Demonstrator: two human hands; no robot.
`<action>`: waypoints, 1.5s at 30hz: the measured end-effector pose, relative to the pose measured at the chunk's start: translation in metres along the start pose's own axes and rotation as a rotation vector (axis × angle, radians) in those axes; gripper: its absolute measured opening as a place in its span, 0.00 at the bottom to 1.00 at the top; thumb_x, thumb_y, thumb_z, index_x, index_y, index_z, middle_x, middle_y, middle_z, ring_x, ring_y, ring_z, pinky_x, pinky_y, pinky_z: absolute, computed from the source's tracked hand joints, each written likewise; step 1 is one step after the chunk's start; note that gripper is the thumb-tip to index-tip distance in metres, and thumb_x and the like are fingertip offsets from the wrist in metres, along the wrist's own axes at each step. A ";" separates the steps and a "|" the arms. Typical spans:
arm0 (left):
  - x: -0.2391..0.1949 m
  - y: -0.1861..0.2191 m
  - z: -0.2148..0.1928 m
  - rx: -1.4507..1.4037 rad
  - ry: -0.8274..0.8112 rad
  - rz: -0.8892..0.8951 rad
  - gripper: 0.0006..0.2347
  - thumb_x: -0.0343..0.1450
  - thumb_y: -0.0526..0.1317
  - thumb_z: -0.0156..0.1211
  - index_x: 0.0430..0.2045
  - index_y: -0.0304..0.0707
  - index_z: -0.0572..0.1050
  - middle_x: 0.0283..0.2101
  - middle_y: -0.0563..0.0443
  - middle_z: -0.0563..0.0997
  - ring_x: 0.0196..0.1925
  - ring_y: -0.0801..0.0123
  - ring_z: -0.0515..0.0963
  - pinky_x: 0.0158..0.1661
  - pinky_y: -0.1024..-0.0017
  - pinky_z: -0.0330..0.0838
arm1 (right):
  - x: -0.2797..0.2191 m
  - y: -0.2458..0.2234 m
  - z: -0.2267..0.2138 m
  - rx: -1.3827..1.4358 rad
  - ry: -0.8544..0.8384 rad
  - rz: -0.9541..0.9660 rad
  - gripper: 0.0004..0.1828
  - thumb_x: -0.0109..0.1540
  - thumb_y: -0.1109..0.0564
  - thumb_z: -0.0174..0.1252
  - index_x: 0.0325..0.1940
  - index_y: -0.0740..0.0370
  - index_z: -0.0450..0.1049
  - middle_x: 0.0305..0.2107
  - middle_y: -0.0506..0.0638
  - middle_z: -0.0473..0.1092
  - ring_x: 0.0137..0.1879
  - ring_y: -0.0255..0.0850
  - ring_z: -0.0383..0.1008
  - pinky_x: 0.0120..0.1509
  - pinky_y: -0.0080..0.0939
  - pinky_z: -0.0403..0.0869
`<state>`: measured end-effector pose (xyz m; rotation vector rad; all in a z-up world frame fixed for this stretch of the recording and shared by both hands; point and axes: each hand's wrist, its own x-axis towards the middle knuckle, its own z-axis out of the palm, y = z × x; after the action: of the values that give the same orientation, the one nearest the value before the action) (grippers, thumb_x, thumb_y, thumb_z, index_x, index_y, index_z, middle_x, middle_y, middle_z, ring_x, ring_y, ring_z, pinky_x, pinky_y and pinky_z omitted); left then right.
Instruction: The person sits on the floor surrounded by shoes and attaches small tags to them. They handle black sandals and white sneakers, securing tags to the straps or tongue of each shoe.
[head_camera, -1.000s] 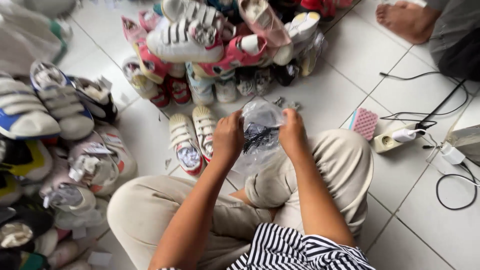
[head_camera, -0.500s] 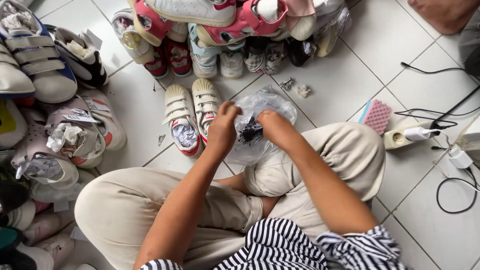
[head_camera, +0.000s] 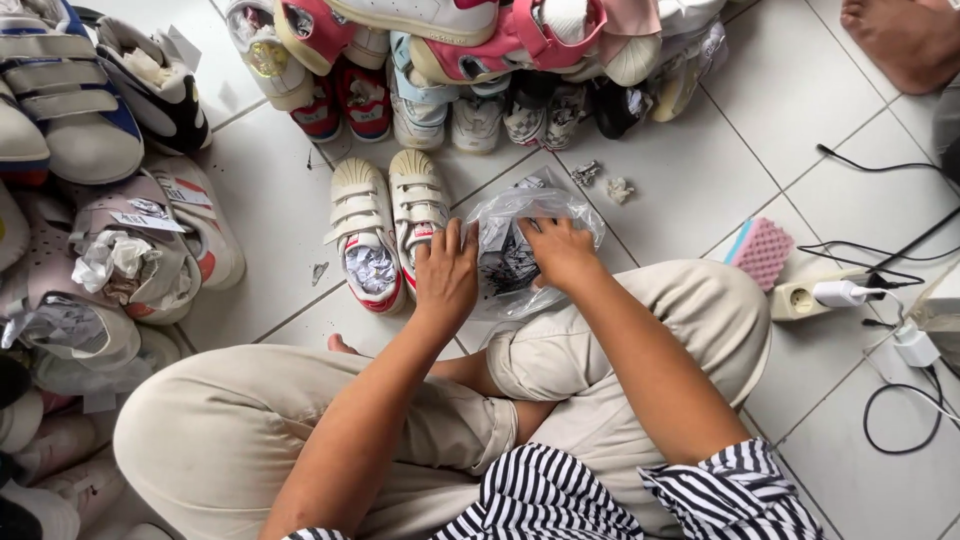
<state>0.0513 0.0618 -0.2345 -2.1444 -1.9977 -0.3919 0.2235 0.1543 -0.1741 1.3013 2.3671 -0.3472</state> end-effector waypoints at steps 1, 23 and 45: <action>0.001 -0.001 0.003 -0.006 0.027 -0.002 0.19 0.68 0.36 0.57 0.55 0.43 0.77 0.54 0.41 0.71 0.43 0.57 0.71 0.33 0.65 0.55 | 0.002 0.002 -0.004 0.034 0.007 -0.009 0.51 0.46 0.53 0.80 0.70 0.55 0.66 0.61 0.59 0.66 0.65 0.62 0.66 0.56 0.77 0.73; -0.005 -0.001 0.032 -0.015 -0.065 0.022 0.23 0.69 0.41 0.57 0.61 0.35 0.71 0.70 0.33 0.64 0.71 0.47 0.62 0.57 0.54 0.52 | 0.019 0.010 0.026 0.219 0.008 -0.028 0.11 0.62 0.58 0.56 0.45 0.54 0.82 0.38 0.57 0.76 0.46 0.58 0.80 0.52 0.65 0.78; -0.006 -0.003 0.030 -0.034 -0.154 0.056 0.23 0.71 0.42 0.56 0.62 0.38 0.69 0.70 0.33 0.62 0.71 0.45 0.60 0.57 0.51 0.49 | 0.021 0.002 0.029 0.048 0.156 -0.124 0.14 0.63 0.67 0.53 0.45 0.55 0.81 0.35 0.59 0.77 0.44 0.56 0.81 0.48 0.61 0.79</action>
<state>0.0497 0.0658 -0.2655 -2.3103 -2.0176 -0.2617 0.2220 0.1591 -0.2090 1.2472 2.5928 -0.3528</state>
